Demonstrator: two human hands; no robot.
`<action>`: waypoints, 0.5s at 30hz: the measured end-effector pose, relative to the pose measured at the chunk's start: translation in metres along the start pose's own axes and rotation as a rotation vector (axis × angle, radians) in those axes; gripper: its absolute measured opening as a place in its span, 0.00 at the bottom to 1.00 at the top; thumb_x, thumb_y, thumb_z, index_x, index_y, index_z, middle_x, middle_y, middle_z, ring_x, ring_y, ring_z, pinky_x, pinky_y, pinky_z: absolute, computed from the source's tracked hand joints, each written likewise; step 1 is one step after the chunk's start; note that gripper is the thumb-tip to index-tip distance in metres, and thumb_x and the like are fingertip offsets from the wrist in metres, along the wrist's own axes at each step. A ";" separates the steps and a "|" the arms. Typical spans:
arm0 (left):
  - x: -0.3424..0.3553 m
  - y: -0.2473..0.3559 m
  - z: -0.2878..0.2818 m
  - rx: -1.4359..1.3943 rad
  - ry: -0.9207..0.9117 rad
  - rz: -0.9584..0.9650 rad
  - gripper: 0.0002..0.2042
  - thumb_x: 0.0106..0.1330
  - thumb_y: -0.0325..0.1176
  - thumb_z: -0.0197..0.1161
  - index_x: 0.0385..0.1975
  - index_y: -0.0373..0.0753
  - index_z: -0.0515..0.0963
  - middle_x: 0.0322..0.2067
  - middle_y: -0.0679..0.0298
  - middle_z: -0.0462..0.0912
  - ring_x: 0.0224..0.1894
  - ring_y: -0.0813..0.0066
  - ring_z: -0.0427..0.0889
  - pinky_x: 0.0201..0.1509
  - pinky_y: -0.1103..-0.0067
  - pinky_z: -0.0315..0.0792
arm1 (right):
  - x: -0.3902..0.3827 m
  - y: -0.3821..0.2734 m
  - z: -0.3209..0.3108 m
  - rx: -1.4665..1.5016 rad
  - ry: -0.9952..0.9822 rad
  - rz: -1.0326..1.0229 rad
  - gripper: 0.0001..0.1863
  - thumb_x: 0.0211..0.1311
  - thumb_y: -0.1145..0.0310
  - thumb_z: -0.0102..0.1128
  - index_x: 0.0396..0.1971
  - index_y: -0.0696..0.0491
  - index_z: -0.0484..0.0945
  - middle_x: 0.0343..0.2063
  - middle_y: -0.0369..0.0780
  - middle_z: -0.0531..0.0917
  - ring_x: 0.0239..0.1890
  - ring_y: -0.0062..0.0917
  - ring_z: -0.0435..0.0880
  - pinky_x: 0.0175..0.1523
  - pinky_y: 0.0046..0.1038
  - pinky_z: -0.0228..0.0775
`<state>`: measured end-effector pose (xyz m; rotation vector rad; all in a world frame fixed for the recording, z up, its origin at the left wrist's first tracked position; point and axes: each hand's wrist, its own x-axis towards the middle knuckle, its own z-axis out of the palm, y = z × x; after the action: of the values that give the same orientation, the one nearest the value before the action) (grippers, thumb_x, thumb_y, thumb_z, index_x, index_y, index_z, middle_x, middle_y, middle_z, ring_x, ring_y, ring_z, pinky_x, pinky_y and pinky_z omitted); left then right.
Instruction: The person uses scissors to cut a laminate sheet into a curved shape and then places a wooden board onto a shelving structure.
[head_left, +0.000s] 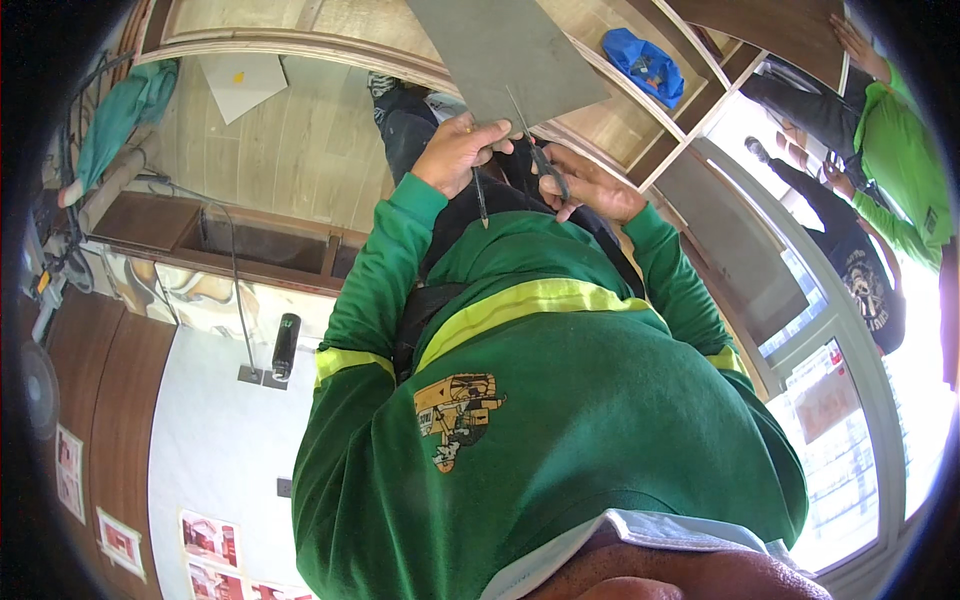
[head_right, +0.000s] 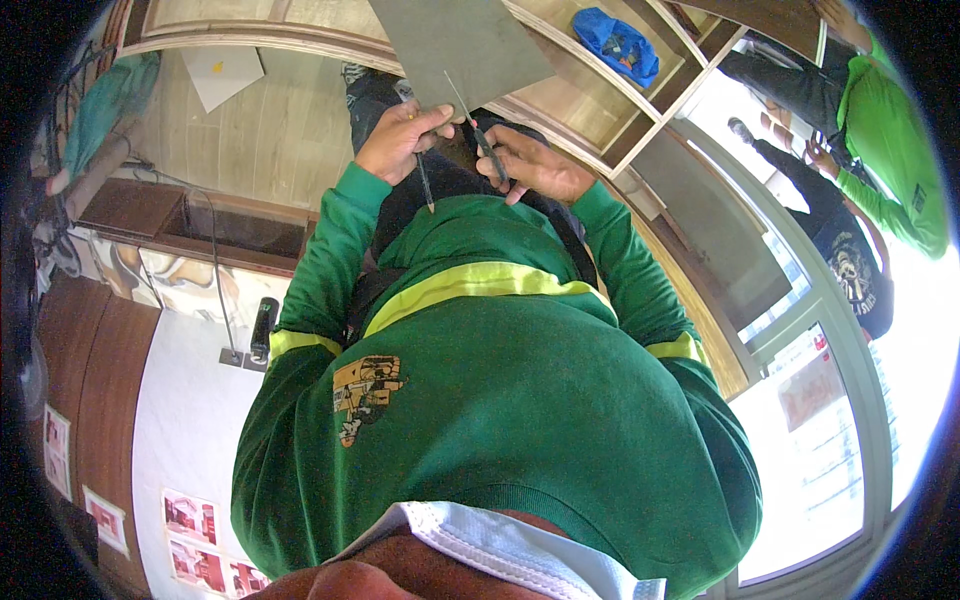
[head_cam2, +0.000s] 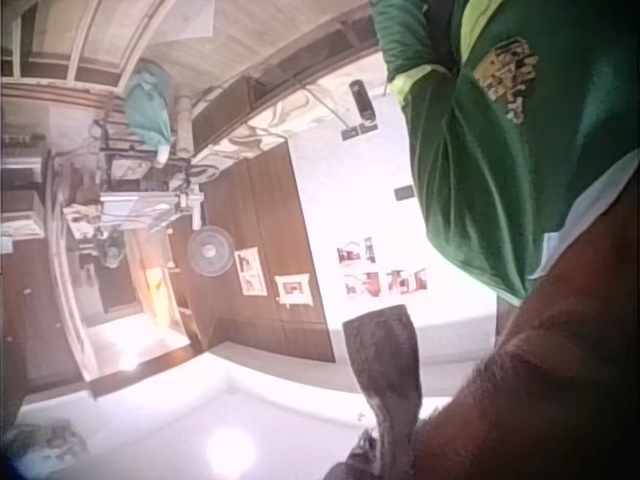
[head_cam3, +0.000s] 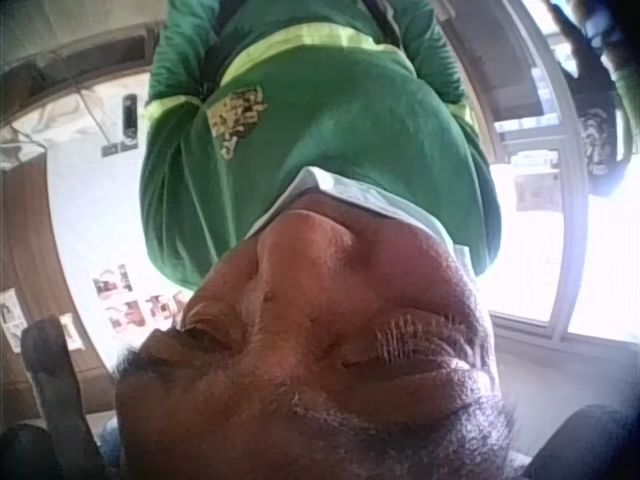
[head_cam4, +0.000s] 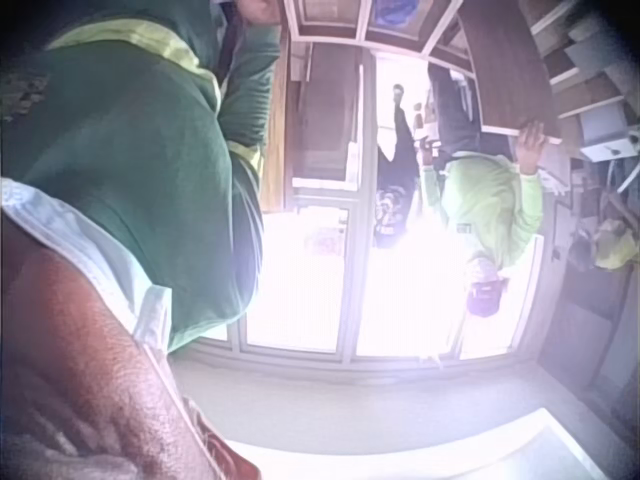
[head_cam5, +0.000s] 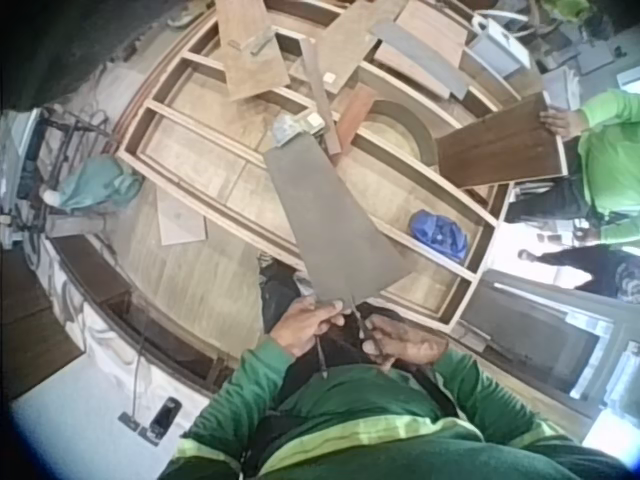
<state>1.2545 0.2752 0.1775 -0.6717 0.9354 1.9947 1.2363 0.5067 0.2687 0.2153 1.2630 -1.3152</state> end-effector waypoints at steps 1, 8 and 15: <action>0.000 -0.001 0.000 -0.003 -0.001 -0.002 0.14 0.67 0.34 0.65 0.48 0.36 0.76 0.43 0.63 0.84 0.38 0.81 0.77 0.36 0.85 0.64 | 0.001 0.002 0.000 -0.018 0.007 0.001 0.25 0.65 0.46 0.58 0.48 0.51 0.68 0.28 0.34 0.73 0.34 0.20 0.74 0.36 0.24 0.75; 0.000 -0.002 -0.001 -0.012 0.021 -0.014 0.14 0.67 0.34 0.64 0.48 0.36 0.75 0.42 0.63 0.84 0.38 0.81 0.78 0.37 0.85 0.65 | 0.004 0.005 -0.001 -0.072 0.019 0.000 0.26 0.65 0.46 0.59 0.48 0.53 0.70 0.27 0.34 0.72 0.32 0.20 0.75 0.34 0.24 0.75; 0.000 -0.003 -0.002 -0.003 0.032 -0.009 0.12 0.67 0.34 0.64 0.47 0.37 0.75 0.42 0.65 0.84 0.36 0.83 0.78 0.34 0.85 0.63 | 0.007 0.015 0.000 -0.156 0.083 -0.005 0.25 0.66 0.48 0.59 0.46 0.56 0.70 0.23 0.33 0.72 0.23 0.21 0.77 0.32 0.24 0.73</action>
<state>1.2575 0.2751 0.1750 -0.7105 0.9473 1.9829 1.2467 0.5076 0.2562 0.1580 1.4300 -1.2158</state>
